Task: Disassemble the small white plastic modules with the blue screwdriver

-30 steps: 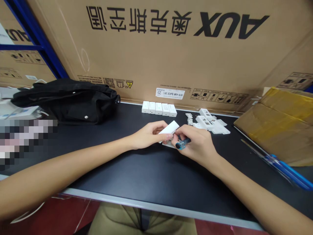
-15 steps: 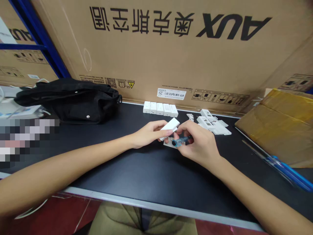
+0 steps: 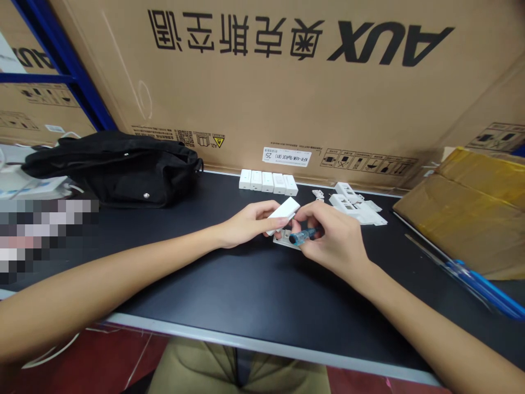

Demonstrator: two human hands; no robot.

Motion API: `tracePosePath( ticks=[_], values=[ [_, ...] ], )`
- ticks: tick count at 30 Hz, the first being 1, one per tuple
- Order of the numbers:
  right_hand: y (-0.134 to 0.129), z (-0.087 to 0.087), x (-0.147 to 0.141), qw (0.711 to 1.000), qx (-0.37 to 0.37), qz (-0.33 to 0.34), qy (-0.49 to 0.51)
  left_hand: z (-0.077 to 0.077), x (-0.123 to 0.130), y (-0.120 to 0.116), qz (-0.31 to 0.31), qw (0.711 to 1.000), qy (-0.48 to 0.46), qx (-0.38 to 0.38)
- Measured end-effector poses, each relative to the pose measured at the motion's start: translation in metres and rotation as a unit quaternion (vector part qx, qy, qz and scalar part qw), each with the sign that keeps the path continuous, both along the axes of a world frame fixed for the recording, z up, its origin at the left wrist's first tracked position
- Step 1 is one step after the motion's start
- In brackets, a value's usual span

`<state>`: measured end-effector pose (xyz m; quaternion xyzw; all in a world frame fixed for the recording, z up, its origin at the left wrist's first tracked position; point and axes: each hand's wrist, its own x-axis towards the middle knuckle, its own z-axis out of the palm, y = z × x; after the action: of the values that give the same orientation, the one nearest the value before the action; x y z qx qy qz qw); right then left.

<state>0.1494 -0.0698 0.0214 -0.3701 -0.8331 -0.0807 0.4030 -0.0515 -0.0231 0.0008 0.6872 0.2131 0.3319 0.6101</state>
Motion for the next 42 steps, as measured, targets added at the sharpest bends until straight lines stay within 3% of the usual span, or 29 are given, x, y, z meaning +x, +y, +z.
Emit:
tracePosePath(
  ticks=[20, 22, 24, 27, 30, 34, 42],
  values=[
    [0.002, 0.002, 0.000, 1.000, -0.014, 0.008, -0.002, 0.000, 0.002, -0.001, 0.044, 0.999, 0.003, 0.025],
    [0.007, 0.009, 0.008, 0.999, -0.032, -0.017, -0.014, 0.000, 0.001, 0.000, 0.058, 0.998, 0.001, 0.015],
    [0.015, 0.019, 0.024, 0.994, -0.055, -0.098, -0.012, -0.001, -0.001, 0.002, 0.068, 0.998, 0.000, 0.007],
    [0.030, 0.034, 0.059, 0.965, -0.099, -0.240, 0.026, -0.003, -0.003, 0.006, 0.087, 0.996, 0.002, 0.002],
    [0.043, 0.042, 0.096, 0.929, -0.158, -0.334, -0.004, -0.004, -0.004, 0.008, 0.099, 0.995, 0.012, -0.005],
    [0.057, 0.036, 0.126, 0.900, -0.239, -0.364, -0.018, -0.003, -0.004, 0.007, 0.094, 0.995, 0.021, -0.006],
    [0.069, 0.018, 0.134, 0.903, -0.239, -0.355, -0.024, -0.003, -0.004, 0.006, 0.093, 0.995, 0.026, -0.013]
  ],
)
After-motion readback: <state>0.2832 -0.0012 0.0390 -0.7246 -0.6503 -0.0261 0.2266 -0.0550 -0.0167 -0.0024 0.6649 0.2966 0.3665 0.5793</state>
